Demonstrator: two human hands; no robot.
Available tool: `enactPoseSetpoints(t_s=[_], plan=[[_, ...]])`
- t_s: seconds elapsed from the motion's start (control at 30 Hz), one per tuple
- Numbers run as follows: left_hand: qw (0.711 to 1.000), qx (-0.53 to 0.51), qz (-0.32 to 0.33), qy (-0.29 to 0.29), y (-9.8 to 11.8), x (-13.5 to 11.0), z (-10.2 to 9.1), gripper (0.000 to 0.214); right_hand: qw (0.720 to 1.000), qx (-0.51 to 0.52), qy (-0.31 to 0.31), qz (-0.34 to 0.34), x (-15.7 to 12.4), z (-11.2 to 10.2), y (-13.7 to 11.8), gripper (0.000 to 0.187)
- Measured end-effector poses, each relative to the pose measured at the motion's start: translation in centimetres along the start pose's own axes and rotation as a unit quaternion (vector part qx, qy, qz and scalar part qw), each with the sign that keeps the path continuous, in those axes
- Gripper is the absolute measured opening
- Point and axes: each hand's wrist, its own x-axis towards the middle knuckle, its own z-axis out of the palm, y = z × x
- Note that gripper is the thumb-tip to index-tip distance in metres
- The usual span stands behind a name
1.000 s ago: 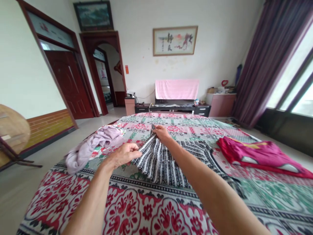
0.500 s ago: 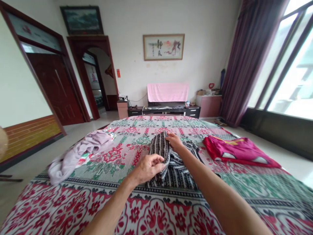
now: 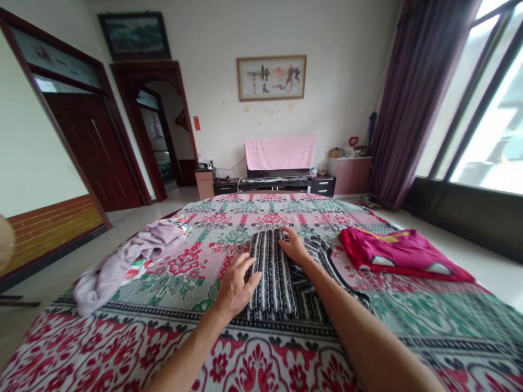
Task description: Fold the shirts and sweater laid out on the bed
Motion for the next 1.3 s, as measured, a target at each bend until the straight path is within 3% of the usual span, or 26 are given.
enactPoseSetpoints(t_s=[0.13, 0.27, 0.4, 0.5, 0.7, 0.87, 1.07, 1.2, 1.3], plan=[[0.997, -0.004, 0.038, -0.066, 0.0, -0.7, 1.2, 0.053, 0.998, -0.04, 0.03, -0.024, 0.2, 0.2, 0.3, 0.05], [0.995, 0.013, 0.055, -0.085, -0.6, -1.3, 2.3, 0.056, 0.987, -0.147, 0.057, -0.034, -0.2, 0.3, 0.6, 0.049], [0.995, 0.016, 0.069, -0.074, -1.0, -1.5, 2.7, 0.056, 0.96, -0.226, 0.084, -0.144, -1.0, 0.1, 0.0, 0.05], [0.996, 0.008, 0.072, -0.052, -0.9, -1.4, 2.7, 0.057, 0.942, -0.232, 0.044, -0.238, -1.6, 0.1, -1.5, 0.04], [0.999, 0.034, 0.021, 0.028, -1.1, -0.9, 2.8, 0.057, 0.91, -0.25, -0.09, -0.319, -3.1, 0.8, -4.5, 0.034], [0.997, 0.078, -0.003, -0.024, -1.7, -1.4, 3.6, 0.072, 0.891, -0.313, -0.154, -0.291, -4.1, 1.6, -4.4, 0.041], [0.996, 0.079, -0.009, -0.05, -1.2, -1.5, 3.4, 0.075, 0.897, -0.366, -0.16, -0.192, -4.3, 1.7, -3.3, 0.059], [0.986, 0.129, -0.097, -0.052, 0.0, -1.1, 1.6, 0.069, 0.897, -0.369, -0.17, -0.177, -4.0, 1.6, -3.2, 0.062], [0.967, 0.17, -0.154, -0.109, 1.1, -1.0, 0.4, 0.054, 0.898, -0.365, -0.174, -0.175, -3.8, 1.6, -2.9, 0.061]])
